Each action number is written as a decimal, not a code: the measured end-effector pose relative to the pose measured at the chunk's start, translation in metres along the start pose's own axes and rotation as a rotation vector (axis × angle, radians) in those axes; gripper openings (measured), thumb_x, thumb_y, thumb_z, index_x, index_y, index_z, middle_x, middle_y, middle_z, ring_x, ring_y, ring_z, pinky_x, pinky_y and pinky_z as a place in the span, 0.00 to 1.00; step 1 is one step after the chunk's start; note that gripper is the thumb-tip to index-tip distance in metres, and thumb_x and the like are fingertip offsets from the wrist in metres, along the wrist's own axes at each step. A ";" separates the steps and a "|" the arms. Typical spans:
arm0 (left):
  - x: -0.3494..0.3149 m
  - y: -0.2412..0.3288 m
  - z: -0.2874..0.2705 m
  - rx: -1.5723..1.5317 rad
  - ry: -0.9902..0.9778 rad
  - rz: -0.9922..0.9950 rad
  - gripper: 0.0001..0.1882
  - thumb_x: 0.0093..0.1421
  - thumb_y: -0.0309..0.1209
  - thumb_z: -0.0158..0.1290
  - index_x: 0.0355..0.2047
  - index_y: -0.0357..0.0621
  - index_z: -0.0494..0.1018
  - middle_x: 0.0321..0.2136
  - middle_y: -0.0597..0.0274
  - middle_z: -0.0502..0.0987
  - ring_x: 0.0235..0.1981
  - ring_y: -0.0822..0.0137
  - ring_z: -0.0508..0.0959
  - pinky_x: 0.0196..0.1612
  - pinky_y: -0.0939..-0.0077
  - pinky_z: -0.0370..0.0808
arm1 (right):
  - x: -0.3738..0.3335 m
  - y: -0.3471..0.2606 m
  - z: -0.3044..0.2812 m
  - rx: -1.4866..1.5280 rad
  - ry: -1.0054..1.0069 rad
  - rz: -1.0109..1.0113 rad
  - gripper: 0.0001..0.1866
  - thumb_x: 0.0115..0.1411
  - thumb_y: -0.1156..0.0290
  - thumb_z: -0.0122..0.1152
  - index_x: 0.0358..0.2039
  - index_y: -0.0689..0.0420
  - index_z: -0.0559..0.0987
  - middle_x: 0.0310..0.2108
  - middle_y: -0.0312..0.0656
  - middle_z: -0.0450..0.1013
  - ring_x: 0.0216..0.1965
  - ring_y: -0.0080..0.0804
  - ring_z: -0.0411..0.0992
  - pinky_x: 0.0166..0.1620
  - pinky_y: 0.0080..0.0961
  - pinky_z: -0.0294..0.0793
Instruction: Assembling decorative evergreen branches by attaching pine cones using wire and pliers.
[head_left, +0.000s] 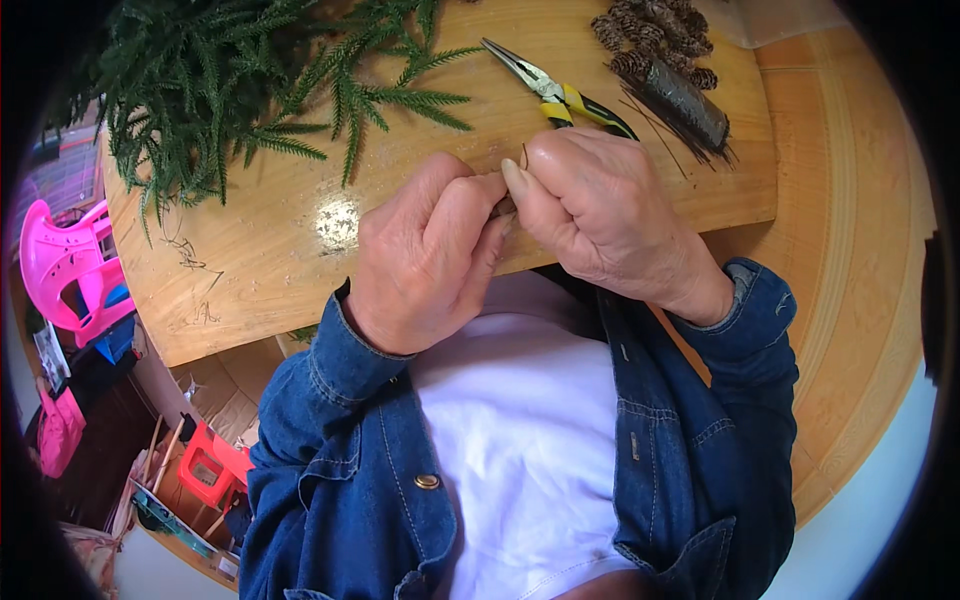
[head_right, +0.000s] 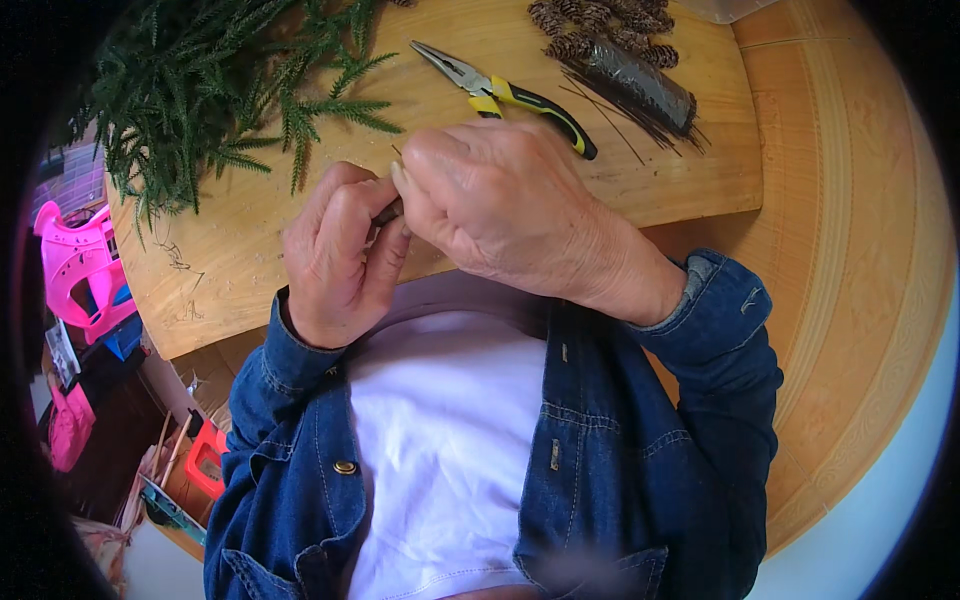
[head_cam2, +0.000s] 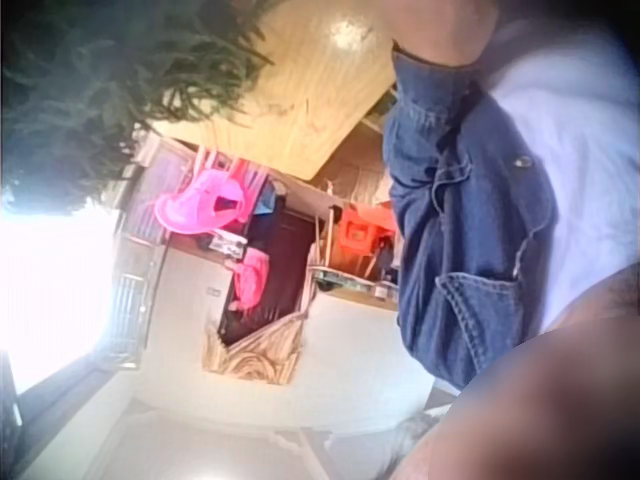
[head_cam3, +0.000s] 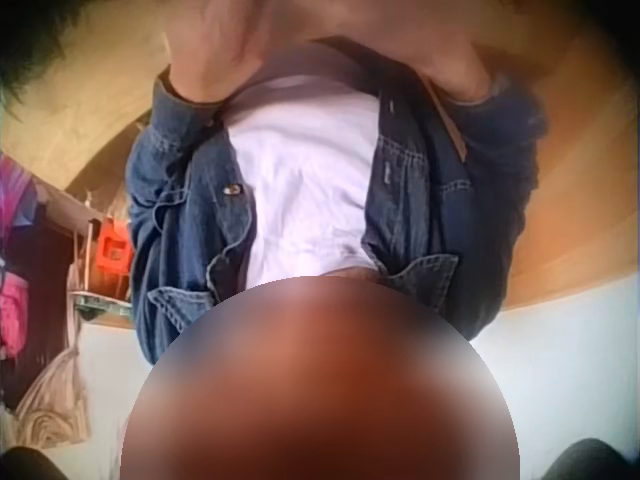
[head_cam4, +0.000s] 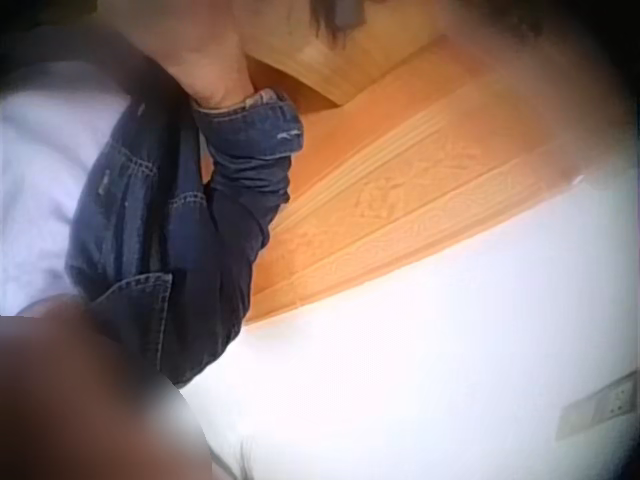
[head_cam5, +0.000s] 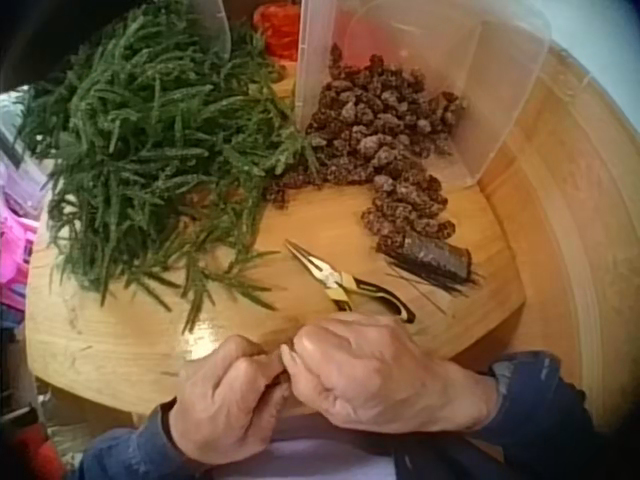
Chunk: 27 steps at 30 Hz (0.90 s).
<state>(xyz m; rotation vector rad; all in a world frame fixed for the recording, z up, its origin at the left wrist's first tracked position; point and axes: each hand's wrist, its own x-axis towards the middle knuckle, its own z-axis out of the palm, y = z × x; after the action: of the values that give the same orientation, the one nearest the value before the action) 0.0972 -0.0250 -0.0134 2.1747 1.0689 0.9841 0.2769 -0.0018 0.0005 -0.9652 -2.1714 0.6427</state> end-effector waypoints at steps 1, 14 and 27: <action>-0.001 -0.001 0.000 0.000 0.001 -0.002 0.14 0.46 0.20 0.57 0.35 0.38 0.70 0.26 0.55 0.68 0.23 0.55 0.73 0.25 0.67 0.70 | 0.000 0.000 0.000 -0.001 -0.003 0.002 0.13 0.56 0.77 0.58 0.19 0.61 0.64 0.16 0.44 0.57 0.17 0.41 0.59 0.22 0.34 0.58; -0.003 -0.006 -0.023 -0.287 0.146 -0.326 0.15 0.49 0.17 0.55 0.39 0.36 0.70 0.28 0.52 0.70 0.25 0.57 0.73 0.30 0.72 0.72 | 0.005 -0.016 -0.013 0.359 -0.070 0.353 0.10 0.59 0.72 0.59 0.37 0.65 0.74 0.26 0.37 0.67 0.26 0.23 0.65 0.29 0.19 0.65; 0.006 0.037 -0.085 -0.139 0.070 -0.102 0.24 0.51 0.17 0.51 0.51 0.35 0.66 0.39 0.46 0.71 0.36 0.49 0.75 0.37 0.67 0.75 | 0.045 -0.071 -0.001 0.458 0.043 0.240 0.13 0.59 0.79 0.57 0.44 0.67 0.72 0.32 0.41 0.69 0.32 0.24 0.68 0.34 0.18 0.68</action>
<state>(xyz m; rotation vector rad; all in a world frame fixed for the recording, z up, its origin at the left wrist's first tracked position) 0.0488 -0.0293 0.0658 1.9682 1.0978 1.0618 0.2233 -0.0098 0.0644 -0.9782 -1.7685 1.1617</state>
